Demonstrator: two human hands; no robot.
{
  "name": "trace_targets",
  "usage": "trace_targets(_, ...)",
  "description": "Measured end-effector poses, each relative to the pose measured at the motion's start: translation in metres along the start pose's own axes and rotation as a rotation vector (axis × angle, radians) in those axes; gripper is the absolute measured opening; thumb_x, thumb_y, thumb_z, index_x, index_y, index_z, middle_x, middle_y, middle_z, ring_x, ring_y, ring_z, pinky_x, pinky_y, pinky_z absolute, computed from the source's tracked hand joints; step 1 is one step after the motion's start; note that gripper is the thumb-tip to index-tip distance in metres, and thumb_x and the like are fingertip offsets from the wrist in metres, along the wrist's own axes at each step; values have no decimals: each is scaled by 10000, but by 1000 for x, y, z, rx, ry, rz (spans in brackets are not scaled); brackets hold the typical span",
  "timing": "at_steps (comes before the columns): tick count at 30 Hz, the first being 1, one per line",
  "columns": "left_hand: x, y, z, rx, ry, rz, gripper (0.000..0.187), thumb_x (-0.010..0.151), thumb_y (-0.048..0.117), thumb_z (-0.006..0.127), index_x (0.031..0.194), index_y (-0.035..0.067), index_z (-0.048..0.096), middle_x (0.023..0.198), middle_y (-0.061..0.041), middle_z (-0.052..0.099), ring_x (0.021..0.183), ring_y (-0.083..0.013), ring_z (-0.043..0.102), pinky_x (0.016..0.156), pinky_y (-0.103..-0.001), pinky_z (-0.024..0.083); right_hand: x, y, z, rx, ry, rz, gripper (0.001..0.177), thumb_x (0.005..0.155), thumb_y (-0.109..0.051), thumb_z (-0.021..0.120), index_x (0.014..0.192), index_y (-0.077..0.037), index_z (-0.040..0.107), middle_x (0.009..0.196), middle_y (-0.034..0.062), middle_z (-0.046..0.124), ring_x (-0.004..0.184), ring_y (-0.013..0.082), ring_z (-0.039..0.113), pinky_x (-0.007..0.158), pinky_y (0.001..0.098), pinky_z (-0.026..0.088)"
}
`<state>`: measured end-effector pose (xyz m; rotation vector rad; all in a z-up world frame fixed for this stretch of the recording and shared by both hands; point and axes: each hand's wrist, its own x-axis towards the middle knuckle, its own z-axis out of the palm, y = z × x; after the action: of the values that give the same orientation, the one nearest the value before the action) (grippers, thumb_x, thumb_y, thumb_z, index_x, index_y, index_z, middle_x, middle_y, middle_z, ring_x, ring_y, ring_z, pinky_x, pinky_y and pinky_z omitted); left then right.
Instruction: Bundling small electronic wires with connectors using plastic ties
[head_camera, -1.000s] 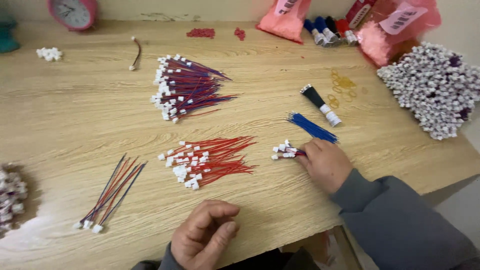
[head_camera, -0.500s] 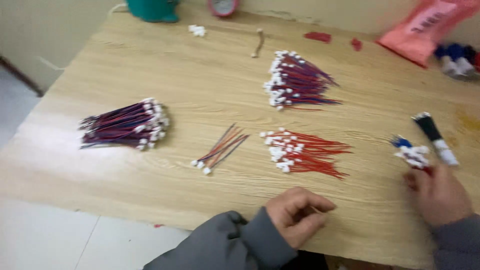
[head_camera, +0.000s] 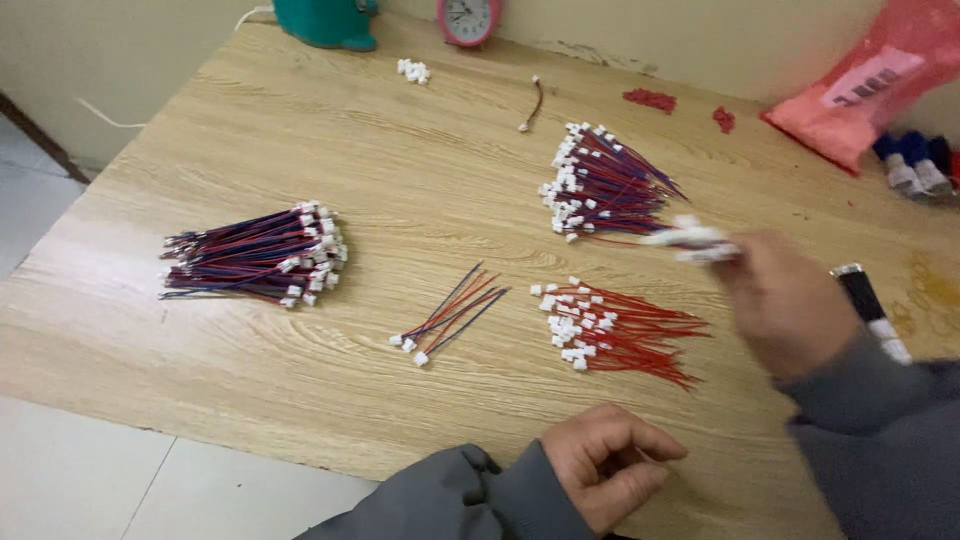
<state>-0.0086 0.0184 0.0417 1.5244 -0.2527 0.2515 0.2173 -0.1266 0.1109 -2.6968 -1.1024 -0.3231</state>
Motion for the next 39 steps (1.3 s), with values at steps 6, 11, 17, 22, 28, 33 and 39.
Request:
trace_targets(6,-6,-24,5,-92,-18,19,114,977,209,606,1058,133,635,963,-18,656,899,-138,618,815,-297,498,51,-150,56,220,-366,-569,328,822,-343,681,1097,-187,593,1014,65,615,928,275,602,735,422,464)
trace_targets(11,-6,-21,-5,-326,-121,-72,185,1004,229,568,1150,127,617,1200,-57,628,1144,-198,615,996,-324,508,78,-197,73,155,-605,-699,716,750,-484,770,1307,-138,485,1171,95,517,918,366,597,657,521,491)
trace_targets(17,9,-90,3,40,-518,24,335,979,228,558,1310,187,594,1310,38,629,1202,-127,605,1012,-244,437,78,-190,117,223,-456,-803,258,882,-393,634,855,-139,591,883,58,547,745,301,591,540,489,454)
trace_targets(22,9,-88,-5,-1,-485,36,308,1015,309,510,1294,197,577,1272,-3,604,1197,-162,581,1044,-278,433,68,-193,108,58,-468,-695,249,864,-348,628,1001,-174,515,1028,-2,523,888,295,644,702,440,550)
trace_targets(28,-1,-82,-6,-70,-457,35,312,1059,407,451,1275,208,557,1226,-53,574,1191,-203,554,1084,-318,429,125,-137,56,7,-402,-242,312,948,-462,494,958,-161,578,958,134,588,787,365,636,668,537,440)
trace_targets(33,-2,-54,-10,-77,-356,-89,243,1014,400,523,1182,244,605,1151,17,590,1147,-119,565,1064,-223,429,131,-74,22,-76,-359,-25,298,987,-399,488,923,-112,537,949,86,550,789,273,564,695,461,440)
trace_targets(39,-2,-75,-4,-47,-354,11,203,1049,325,528,1185,197,607,1129,-3,601,1088,-140,579,1006,-240,449,142,-11,61,-82,-282,-48,271,975,-343,522,1014,-76,552,1043,149,604,936,335,567,769,465,456)
